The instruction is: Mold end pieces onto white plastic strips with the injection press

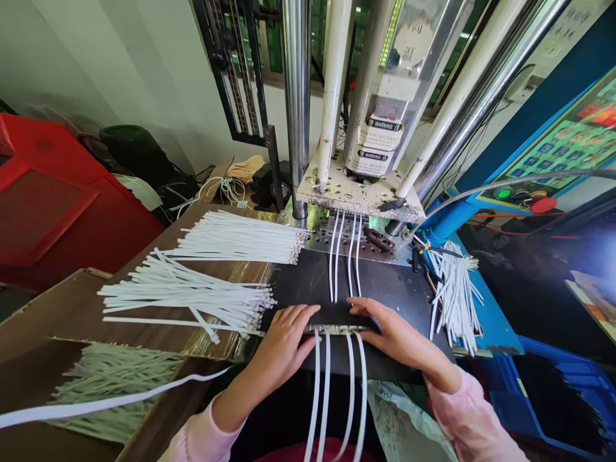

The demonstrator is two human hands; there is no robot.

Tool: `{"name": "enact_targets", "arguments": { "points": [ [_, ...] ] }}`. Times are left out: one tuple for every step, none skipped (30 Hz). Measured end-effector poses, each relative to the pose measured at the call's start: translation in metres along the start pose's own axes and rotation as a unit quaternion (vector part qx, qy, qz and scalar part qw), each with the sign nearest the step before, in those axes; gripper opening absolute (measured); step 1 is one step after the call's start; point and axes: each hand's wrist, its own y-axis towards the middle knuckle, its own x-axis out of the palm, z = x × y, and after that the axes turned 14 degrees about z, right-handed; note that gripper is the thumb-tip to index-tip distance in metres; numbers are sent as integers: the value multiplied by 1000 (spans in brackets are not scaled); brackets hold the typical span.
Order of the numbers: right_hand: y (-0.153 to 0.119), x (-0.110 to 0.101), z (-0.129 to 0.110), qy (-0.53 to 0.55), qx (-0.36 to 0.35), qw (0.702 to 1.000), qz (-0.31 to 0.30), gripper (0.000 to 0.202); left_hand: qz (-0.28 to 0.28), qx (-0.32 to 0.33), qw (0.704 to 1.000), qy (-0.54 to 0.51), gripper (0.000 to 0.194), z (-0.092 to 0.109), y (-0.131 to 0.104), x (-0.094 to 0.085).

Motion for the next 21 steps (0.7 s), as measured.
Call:
{"name": "enact_targets", "arguments": {
  "points": [
    [9,-11,5,15,-9,1000,-15,56,-3,3,1000,0,39,-3,-1,1],
    [23,-23,12,22,-20,999,-14,57,-10,3,1000,-2,36,-5,-2,3],
    [40,-32,21,20,-28,999,6,53,-16,0,1000,-7,31,-6,-3,4],
    [62,-40,32,4,-25,999,47,49,-22,-4,1000,-12,28,-7,-3,6],
    [85,-47,44,-22,-15,994,107,43,-26,-8,999,-19,26,-8,-3,7],
    [110,-51,56,-76,26,983,167,32,-28,-10,999,-24,26,-8,-4,8],
    [134,-53,68,-117,55,968,213,24,-29,-10,999,-29,27,-8,-5,8],
    [157,-55,79,-150,78,955,244,22,-26,-10,999,-32,27,-9,-6,9],
    [177,-55,89,-172,90,946,258,24,-19,-8,999,-33,28,-10,-8,8],
    [192,-55,97,-183,90,944,260,26,-9,-6,999,-35,29,-11,-9,8],
    [205,-55,104,-187,82,945,257,27,3,-5,999,-36,29,-12,-10,8],
    [213,-54,110,-192,76,945,254,28,14,-3,999,-37,28,-13,-11,8],
    [219,-54,115,-197,72,945,252,29,23,0,999,-40,27,-15,-12,8],
    [223,-52,119,-203,69,944,253,29,32,4,999,-42,27,-16,-13,8],
    [225,-51,123,-207,68,942,254,30,38,7,998,-45,27,-18,-14,8],
    [227,-49,126,-210,67,941,257,31,43,10,998,-46,27,-20,-15,9],
    [228,-48,128,-212,65,939,261,32,48,11,998,-46,27,-21,-15,9],
    [229,-46,129,-212,63,938,266,33,55,12,997,-47,27,-23,-16,9],
    [230,-45,129,-211,59,938,270,34,64,12,997,-47,27,-24,-18,10],
    [230,-44,129,-210,56,937,274,34,73,11,996,-49,27,-25,-19,10],
    [230,-43,127,-210,52,936,278,34,87,11,995,-54,27,-26,-20,10]
  ]
}}
